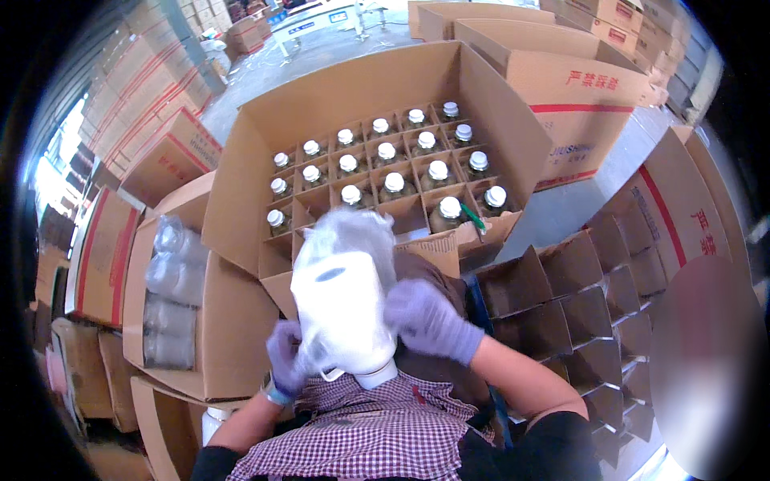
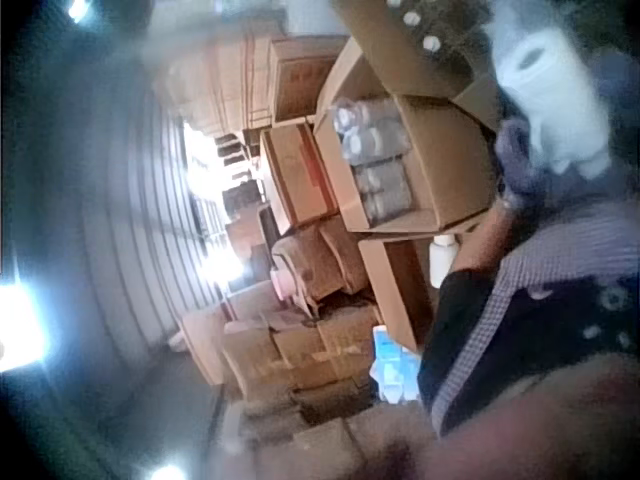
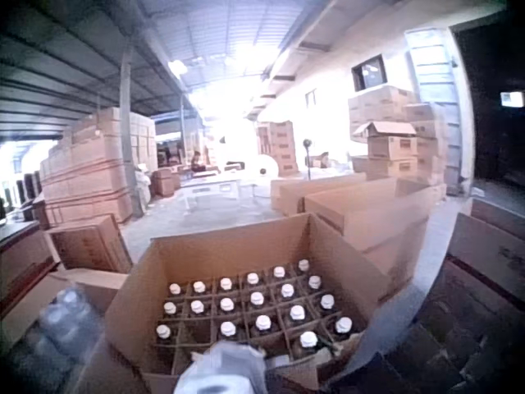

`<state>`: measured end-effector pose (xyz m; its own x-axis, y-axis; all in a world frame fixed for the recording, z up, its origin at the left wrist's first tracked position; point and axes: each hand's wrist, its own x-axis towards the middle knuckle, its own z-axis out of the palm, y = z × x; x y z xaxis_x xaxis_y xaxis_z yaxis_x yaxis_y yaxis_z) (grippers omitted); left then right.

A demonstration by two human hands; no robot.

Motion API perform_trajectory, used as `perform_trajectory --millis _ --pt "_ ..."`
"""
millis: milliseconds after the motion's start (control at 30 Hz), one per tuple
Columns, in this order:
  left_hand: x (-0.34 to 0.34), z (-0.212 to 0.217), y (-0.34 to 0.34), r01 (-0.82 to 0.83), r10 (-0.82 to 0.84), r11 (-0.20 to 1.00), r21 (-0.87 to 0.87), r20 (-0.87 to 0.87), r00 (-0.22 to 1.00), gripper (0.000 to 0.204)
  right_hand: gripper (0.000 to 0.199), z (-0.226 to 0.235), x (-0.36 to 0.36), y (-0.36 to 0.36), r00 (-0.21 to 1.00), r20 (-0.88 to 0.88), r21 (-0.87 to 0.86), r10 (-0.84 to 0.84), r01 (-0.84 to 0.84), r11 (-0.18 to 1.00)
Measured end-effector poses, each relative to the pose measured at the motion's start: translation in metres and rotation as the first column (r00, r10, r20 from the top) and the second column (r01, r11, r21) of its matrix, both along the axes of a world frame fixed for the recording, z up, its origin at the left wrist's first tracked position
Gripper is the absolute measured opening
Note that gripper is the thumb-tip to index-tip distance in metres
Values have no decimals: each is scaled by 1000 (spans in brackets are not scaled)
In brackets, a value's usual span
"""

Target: The person sits on the floor in a warehouse and packs white plastic jugs into a cardboard box. They remove the jugs from plastic wrapping, place them into a cardboard insert, and use a utility knife to open a new box.

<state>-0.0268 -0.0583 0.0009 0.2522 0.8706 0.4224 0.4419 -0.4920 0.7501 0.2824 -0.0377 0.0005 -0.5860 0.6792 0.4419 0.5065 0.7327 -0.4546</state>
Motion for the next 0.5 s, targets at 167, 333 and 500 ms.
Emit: perform_trajectory --millis 167,333,500 --pt "-3 -22 -18 -39 58 903 -427 31 998 29 44 -18 -6 -84 962 -177 -200 -208 172 965" --pt "63 19 18 273 127 797 -539 591 797 41 88 -10 -25 -116 877 -375 -129 -300 271 954" --pt "138 75 -2 211 -179 940 -268 142 974 41 81 -5 -2 -113 487 -666 -152 -565 653 742"
